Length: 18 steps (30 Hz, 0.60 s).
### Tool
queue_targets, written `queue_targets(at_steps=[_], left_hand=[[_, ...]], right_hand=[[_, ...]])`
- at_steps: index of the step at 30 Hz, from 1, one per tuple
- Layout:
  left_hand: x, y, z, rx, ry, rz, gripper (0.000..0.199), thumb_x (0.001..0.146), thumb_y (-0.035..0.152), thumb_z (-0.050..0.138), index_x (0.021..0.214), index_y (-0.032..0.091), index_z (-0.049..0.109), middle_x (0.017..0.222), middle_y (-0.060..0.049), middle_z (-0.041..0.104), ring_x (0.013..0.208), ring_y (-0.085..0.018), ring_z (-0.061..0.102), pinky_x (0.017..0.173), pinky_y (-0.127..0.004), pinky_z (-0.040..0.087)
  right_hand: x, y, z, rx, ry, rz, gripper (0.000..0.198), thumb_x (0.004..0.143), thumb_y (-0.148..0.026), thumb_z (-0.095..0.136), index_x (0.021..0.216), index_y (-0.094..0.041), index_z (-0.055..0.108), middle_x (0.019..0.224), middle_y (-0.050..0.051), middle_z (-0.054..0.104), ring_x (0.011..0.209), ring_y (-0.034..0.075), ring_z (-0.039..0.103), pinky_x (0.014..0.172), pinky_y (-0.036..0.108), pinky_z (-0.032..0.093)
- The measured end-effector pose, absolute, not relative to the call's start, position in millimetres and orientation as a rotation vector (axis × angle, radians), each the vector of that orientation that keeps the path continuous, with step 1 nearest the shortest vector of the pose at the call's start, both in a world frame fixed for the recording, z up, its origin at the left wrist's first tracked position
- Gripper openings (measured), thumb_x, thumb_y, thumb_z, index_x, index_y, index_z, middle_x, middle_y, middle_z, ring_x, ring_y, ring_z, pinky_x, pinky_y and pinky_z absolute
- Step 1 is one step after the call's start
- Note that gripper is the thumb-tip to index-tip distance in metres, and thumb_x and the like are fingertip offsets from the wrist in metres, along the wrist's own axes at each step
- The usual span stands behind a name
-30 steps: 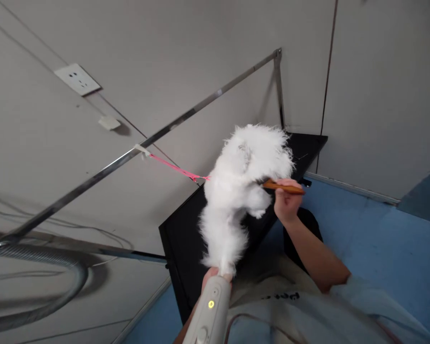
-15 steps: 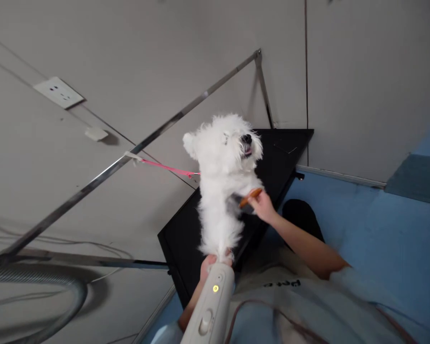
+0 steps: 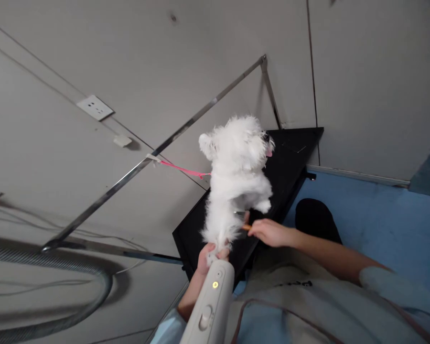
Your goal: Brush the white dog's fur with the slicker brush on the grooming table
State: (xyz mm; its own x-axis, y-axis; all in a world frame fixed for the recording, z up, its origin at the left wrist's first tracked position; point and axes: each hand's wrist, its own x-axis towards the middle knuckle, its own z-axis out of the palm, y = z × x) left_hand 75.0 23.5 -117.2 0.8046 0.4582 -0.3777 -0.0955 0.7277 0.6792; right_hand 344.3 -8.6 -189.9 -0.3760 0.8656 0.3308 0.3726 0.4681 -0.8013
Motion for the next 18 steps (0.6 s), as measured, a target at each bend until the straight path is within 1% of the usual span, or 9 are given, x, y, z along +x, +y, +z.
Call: queue_targets(at_steps=[2,4,7,9,10,12,14,16,18], left_hand=[[68.5,24.9,-105.8,0.664,0.550,0.339,0.028,0.078,0.042,0.068,0.094,0.020,0.064,0.056,0.006,0.038,0.039,-0.006,0.030,0.039,-0.018,0.027],[63.0,25.7,-94.2,0.652,0.564,0.389,0.023,0.084,0.040,0.060,0.094,0.019,0.064,0.057,0.004,0.040,0.040,-0.007,0.033,0.039,-0.019,0.028],[59.8,27.1,-79.7,0.677,0.620,0.417,0.020,0.089,0.033,0.045,0.091,0.020,0.061,0.056,0.004,0.037,0.040,-0.008,0.033,0.039,-0.018,0.025],[62.3,28.5,-71.9,0.690,0.626,0.376,0.018,0.087,0.031,0.047,0.090,0.020,0.060,0.055,0.005,0.033,0.039,-0.007,0.028,0.038,-0.018,0.021],[64.8,29.1,-68.2,0.691,0.613,0.353,0.017,0.084,0.032,0.051,0.089,0.019,0.061,0.055,0.006,0.031,0.038,-0.007,0.025,0.037,-0.017,0.020],[71.5,30.2,-60.0,0.690,0.578,0.303,0.019,0.079,0.033,0.057,0.088,0.016,0.061,0.054,0.007,0.027,0.038,-0.005,0.019,0.035,-0.018,0.016],[78.7,31.1,-50.0,0.685,0.565,0.280,0.023,0.078,0.034,0.059,0.090,0.015,0.061,0.055,0.008,0.024,0.038,-0.004,0.015,0.034,-0.017,0.012],[85.2,32.6,-37.6,0.671,0.575,0.288,0.023,0.078,0.034,0.058,0.091,0.015,0.058,0.055,0.009,0.022,0.039,-0.003,0.010,0.034,-0.016,0.009],[90.7,35.2,-23.6,0.633,0.594,0.322,0.021,0.079,0.033,0.058,0.091,0.016,0.054,0.056,0.011,0.019,0.040,-0.002,0.004,0.035,-0.014,0.005]], right_hand=[[358.5,20.0,-165.5,-1.203,-2.021,0.615,0.034,0.090,-0.012,0.053,0.109,-0.023,0.079,0.112,0.009,0.076,0.100,0.022,0.071,0.092,0.035,0.054],[386.9,38.8,-164.0,-1.314,-1.981,0.591,0.038,0.090,-0.010,0.052,0.111,-0.026,0.080,0.115,0.006,0.077,0.101,0.022,0.072,0.092,0.034,0.054],[427.9,32.5,-200.1,-1.584,-1.771,0.609,0.038,0.092,-0.011,0.049,0.108,-0.025,0.081,0.115,0.005,0.078,0.104,0.024,0.072,0.096,0.036,0.054],[437.6,15.2,-225.2,-1.849,-1.599,0.585,0.038,0.091,-0.010,0.047,0.106,-0.022,0.081,0.112,0.009,0.078,0.101,0.026,0.073,0.093,0.038,0.055],[434.1,7.7,-231.3,-1.911,-1.564,0.579,0.039,0.091,-0.010,0.047,0.109,-0.022,0.080,0.111,0.009,0.078,0.099,0.026,0.074,0.091,0.038,0.055],[411.1,2.2,-227.0,-1.814,-1.650,0.559,0.043,0.092,-0.014,0.049,0.126,-0.026,0.073,0.111,0.007,0.078,0.093,0.025,0.074,0.085,0.035,0.055],[378.0,11.4,-207.2,-1.559,-1.828,0.489,0.052,0.093,-0.021,0.052,0.143,-0.033,0.060,0.114,0.005,0.077,0.090,0.024,0.074,0.081,0.033,0.055],[352.6,27.5,-189.4,-1.425,-1.901,0.415,0.055,0.095,-0.024,0.051,0.148,-0.036,0.054,0.113,0.004,0.076,0.089,0.024,0.073,0.078,0.033,0.054],[343.6,38.0,-189.5,-1.452,-1.816,0.384,0.054,0.097,-0.024,0.047,0.149,-0.035,0.053,0.113,0.005,0.076,0.091,0.024,0.073,0.079,0.033,0.054]])
